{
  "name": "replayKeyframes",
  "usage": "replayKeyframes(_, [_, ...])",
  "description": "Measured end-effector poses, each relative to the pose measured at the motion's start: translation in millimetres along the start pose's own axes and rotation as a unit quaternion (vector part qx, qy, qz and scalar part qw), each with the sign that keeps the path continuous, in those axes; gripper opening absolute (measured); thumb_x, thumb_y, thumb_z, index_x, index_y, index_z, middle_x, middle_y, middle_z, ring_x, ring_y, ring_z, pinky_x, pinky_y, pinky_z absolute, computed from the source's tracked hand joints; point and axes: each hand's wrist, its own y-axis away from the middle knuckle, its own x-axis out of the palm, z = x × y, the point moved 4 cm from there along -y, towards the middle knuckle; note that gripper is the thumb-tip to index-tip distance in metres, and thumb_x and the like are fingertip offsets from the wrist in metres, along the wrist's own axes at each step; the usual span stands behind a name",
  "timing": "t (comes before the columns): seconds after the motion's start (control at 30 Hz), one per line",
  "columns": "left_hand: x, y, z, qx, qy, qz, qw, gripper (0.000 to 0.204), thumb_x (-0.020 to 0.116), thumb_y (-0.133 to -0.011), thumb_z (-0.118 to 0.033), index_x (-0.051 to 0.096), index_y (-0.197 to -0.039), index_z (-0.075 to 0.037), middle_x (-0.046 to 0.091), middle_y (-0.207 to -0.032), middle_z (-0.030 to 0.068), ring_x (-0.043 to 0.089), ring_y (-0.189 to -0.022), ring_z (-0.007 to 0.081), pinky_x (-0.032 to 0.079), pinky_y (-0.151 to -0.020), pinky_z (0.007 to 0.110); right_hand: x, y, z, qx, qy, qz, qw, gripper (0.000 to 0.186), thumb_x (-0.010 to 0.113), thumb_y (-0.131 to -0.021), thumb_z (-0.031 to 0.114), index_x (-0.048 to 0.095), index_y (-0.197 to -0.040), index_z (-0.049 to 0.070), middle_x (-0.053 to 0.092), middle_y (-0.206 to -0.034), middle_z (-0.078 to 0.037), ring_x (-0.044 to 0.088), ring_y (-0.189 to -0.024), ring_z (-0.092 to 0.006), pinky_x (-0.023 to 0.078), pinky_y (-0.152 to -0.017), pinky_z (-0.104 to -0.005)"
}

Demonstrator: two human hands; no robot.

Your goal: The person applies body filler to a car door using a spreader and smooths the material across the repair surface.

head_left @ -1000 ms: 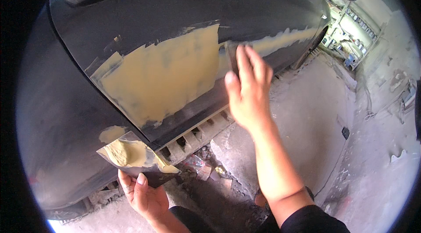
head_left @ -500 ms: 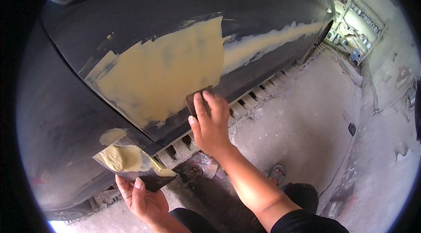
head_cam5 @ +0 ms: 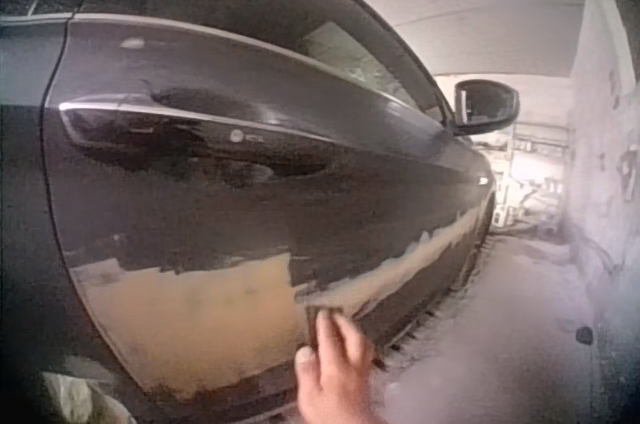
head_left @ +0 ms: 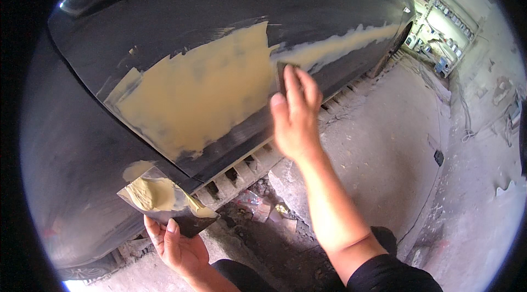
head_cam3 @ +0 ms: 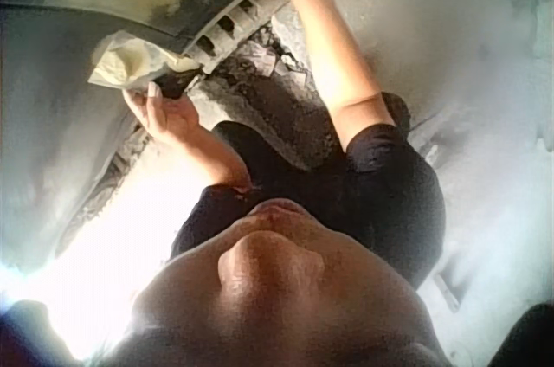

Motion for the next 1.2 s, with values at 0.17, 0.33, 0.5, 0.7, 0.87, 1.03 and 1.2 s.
replayKeyframes(0.17, [0.0,0.6,-1.6,0.006,-0.016,-0.012,1.0,0.057,0.056,-0.087,0.003,0.043,-0.142,-0.002,0.054,-0.137,0.0156,0.053,-0.125,0.0278,0.04,-0.11,0.046,49.0,72.2,31.1,0.023,-0.074,0.035,0.996,0.056,0.054,-0.095,0.023,0.042,-0.142,-0.003,0.038,-0.139,-0.023,0.041,-0.118,-0.0423,0.034,-0.103,-0.0543])
replayKeyframes(0.33, [2.4,0.6,4.1,-0.006,-0.014,0.016,1.0,0.056,0.055,-0.088,0.003,0.042,-0.143,-0.002,0.054,-0.137,0.0157,0.052,-0.127,0.0276,0.038,-0.111,0.046,67.2,106.2,48.7,0.037,-0.079,0.093,0.992,0.053,0.053,-0.095,0.024,0.044,-0.14,-0.002,0.04,-0.135,-0.023,0.04,-0.116,-0.043,0.032,-0.104,-0.056])
replayKeyframes(0.5, [3.2,1.9,3.8,-0.005,-0.025,0.004,1.0,0.057,0.056,-0.089,0.001,0.041,-0.144,-0.002,0.053,-0.137,0.016,0.052,-0.126,0.0279,0.039,-0.11,0.046,34.3,95.4,21.6,0.036,-0.074,0.084,0.993,0.052,0.05,-0.098,0.027,0.043,-0.141,-0.001,0.041,-0.139,-0.024,0.042,-0.123,-0.0427,0.034,-0.105,-0.0544])
replayKeyframes(0.7, [7.8,3.4,6.0,-0.018,-0.044,0.001,0.999,0.056,0.054,-0.092,0.0,0.039,-0.145,-0.003,0.051,-0.139,0.0167,0.055,-0.123,0.0288,0.043,-0.107,0.046,58.6,80.9,14.9,0.104,-0.117,0.026,0.987,0.053,0.049,-0.098,0.024,0.04,-0.142,-0.004,0.037,-0.141,-0.027,0.04,-0.123,-0.0447,0.032,-0.107,-0.0537])
replayKeyframes(0.87, [15.9,1.8,10.4,-0.043,-0.03,0.04,0.998,0.054,0.053,-0.094,0.0,0.038,-0.146,-0.003,0.052,-0.138,0.0162,0.055,-0.123,0.0274,0.043,-0.107,0.045,67.1,121.3,45.9,0.082,-0.114,0.171,0.975,0.054,0.053,-0.097,0.022,0.04,-0.143,-0.003,0.039,-0.14,-0.024,0.039,-0.125,-0.0417,0.032,-0.108,-0.0503])
replayKeyframes(1.03, [18.0,3.0,15.5,-0.08,-0.043,0.018,0.996,0.054,0.053,-0.095,0.0,0.037,-0.146,-0.002,0.053,-0.138,0.014,0.054,-0.124,0.0255,0.042,-0.108,0.043,4.5,110.3,49.7,0.182,-0.479,0.239,0.825,0.046,0.063,-0.094,0.015,0.053,-0.136,-0.002,0.048,-0.141,-0.018,0.046,-0.132,-0.0309,0.032,-0.112,-0.0394])
replayKeyframes(1.2, [40.1,9.5,19.2,-0.12,0.042,0.008,0.992,0.058,0.057,-0.092,0.004,0.037,-0.145,0.0,0.056,-0.134,0.0144,0.054,-0.123,0.0241,0.039,-0.109,0.04,-45.4,96.3,57.6,0.065,-0.453,0.401,0.794,0.039,0.07,-0.089,0.017,0.065,-0.124,0.0,0.053,-0.138,-0.017,0.05,-0.129,-0.0291,0.04,-0.106,-0.0386])
